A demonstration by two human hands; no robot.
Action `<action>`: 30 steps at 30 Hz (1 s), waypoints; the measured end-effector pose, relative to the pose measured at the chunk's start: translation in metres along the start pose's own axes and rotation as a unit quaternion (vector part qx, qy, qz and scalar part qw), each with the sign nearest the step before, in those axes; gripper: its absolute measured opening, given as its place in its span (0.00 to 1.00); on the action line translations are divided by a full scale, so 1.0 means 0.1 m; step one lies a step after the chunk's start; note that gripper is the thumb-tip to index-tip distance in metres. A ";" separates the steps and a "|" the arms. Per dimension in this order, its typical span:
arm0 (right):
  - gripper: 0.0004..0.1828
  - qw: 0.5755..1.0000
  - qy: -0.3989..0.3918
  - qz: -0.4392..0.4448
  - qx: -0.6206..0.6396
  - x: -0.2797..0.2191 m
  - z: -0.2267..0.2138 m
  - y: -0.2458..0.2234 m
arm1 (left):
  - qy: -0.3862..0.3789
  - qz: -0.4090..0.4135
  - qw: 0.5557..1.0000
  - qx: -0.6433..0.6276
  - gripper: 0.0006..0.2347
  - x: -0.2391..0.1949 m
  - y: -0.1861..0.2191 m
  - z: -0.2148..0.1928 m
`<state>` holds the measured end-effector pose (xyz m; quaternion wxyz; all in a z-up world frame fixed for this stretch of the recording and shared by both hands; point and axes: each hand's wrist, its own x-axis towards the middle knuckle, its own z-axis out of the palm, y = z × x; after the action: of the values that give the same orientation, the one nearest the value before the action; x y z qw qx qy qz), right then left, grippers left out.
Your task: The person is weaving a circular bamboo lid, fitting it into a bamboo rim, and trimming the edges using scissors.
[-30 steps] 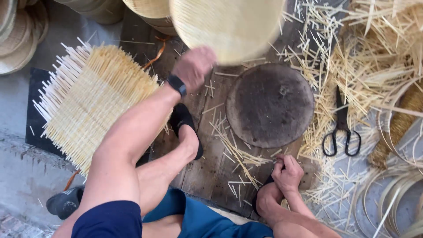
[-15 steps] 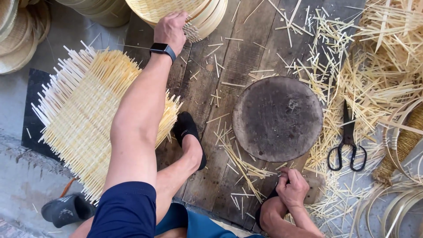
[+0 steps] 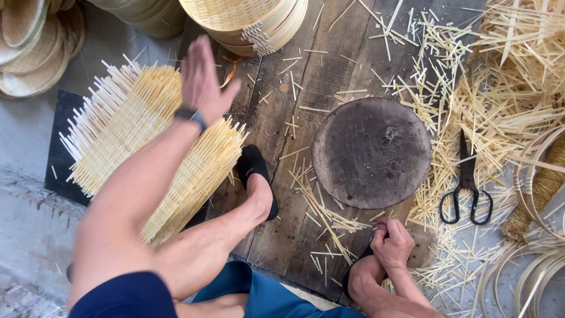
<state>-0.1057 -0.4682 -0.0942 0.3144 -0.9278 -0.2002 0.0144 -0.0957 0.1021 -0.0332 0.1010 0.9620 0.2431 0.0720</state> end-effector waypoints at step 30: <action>0.07 0.987 -0.005 0.071 0.145 -0.03 0.07 0.29 | -0.001 -0.050 0.995 0.089 0.10 -1.59 -0.02 -2.58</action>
<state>-0.0993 -0.4863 -0.1166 0.4428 -0.8842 -0.1313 0.0702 -0.2836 0.0686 0.2020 0.0183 0.9540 0.2960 0.0442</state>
